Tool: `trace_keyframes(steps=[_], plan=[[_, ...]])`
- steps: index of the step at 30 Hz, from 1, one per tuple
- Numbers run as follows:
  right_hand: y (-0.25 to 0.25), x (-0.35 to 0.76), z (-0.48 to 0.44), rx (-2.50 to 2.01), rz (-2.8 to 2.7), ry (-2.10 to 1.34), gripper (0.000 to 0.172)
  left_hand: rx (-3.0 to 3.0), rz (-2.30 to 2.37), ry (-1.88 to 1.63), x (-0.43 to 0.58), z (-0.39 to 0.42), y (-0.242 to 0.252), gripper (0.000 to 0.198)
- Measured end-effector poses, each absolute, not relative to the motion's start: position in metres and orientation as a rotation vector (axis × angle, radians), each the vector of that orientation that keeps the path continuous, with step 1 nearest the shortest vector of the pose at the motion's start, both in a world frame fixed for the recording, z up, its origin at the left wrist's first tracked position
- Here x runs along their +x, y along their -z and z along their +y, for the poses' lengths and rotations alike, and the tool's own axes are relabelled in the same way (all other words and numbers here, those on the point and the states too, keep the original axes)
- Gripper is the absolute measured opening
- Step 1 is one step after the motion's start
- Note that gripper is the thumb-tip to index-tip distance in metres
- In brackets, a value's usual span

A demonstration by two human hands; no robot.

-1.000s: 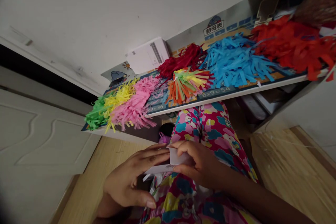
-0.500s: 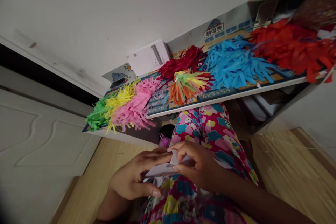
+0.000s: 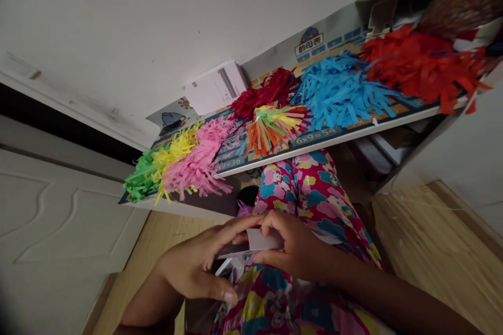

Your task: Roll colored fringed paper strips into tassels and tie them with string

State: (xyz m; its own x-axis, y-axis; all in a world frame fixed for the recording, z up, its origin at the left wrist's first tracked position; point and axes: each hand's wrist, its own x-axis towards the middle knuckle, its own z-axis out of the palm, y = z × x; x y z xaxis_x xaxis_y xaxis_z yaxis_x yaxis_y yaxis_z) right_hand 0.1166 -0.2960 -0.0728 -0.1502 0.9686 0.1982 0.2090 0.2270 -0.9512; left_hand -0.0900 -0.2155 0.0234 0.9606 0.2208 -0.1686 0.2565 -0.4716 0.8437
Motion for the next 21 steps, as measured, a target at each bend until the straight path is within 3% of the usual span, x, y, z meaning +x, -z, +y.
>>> trace_keyframes(steps=[10, 16, 21], plan=[[0.083, 0.122, -0.298, -1.017, -1.631, -1.146, 0.033, 2.083, 0.241, 0.075, -0.091, -0.209, -0.018, 0.102], [0.091, 0.111, -0.298, -1.131, -1.577, -1.06, 0.028, 1.95, 0.484, 0.03, -0.087, -0.217, -0.022, 0.073], [0.1, 0.107, -0.301, -1.137, -1.577, -0.79, 0.023, 1.946, 0.583, 0.003, -0.08, -0.225, -0.023, 0.052]])
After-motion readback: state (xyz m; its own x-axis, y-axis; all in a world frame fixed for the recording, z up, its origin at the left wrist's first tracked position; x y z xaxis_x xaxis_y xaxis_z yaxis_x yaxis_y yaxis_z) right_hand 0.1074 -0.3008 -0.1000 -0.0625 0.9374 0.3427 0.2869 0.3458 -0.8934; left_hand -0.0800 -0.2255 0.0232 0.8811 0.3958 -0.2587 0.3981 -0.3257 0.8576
